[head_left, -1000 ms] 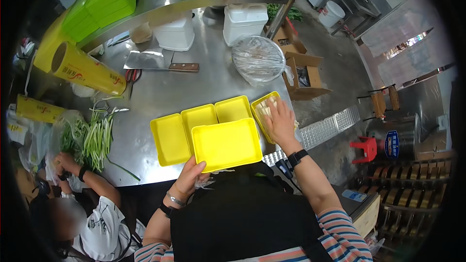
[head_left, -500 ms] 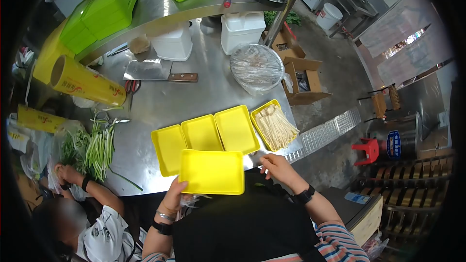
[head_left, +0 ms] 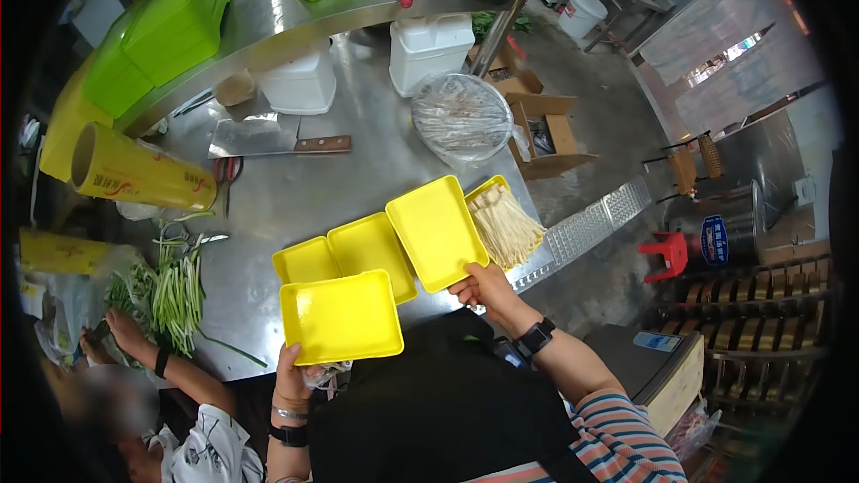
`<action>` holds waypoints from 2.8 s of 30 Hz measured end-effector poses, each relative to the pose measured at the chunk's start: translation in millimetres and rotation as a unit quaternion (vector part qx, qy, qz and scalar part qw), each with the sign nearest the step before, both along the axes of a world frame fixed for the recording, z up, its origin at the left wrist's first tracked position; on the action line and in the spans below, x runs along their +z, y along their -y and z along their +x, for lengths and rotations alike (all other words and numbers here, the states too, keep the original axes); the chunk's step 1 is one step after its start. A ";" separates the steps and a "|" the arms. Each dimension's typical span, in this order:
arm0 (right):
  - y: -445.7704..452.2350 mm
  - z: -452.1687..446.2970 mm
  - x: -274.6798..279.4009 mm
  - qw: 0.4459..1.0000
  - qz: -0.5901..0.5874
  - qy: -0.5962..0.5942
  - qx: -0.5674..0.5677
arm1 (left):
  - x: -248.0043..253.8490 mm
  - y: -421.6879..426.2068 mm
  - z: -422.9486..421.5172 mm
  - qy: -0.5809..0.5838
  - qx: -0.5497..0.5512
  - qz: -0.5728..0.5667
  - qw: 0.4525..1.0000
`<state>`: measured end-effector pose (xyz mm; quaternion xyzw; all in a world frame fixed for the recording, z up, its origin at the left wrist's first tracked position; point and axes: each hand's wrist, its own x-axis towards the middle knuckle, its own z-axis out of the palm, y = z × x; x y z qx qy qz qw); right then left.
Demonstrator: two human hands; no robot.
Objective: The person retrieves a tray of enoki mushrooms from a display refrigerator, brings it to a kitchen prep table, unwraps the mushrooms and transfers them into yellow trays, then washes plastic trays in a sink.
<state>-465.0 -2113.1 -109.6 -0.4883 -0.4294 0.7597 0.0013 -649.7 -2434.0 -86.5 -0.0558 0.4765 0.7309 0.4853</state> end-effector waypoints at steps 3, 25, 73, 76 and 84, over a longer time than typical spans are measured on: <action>-5.3 3.5 16.2 0.999 0.012 -0.016 0.029 | 0.0 -5.1 -4.8 0.004 -0.022 0.033 0.999; -25.5 -61.7 52.6 0.992 0.062 -0.038 0.102 | 24.4 1.6 -7.4 -0.033 0.079 0.119 0.989; -166.0 445.9 66.6 0.925 -0.068 -0.182 -0.326 | 13.0 -427.5 335.3 -0.042 -0.545 0.056 0.836; -212.0 499.8 76.7 0.938 -0.028 -0.118 -0.326 | -7.7 -508.3 383.7 -0.004 -0.641 0.051 0.766; -336.0 610.6 60.6 0.922 0.055 -0.051 -0.380 | -35.9 -659.0 452.1 -0.061 -0.572 -0.044 0.817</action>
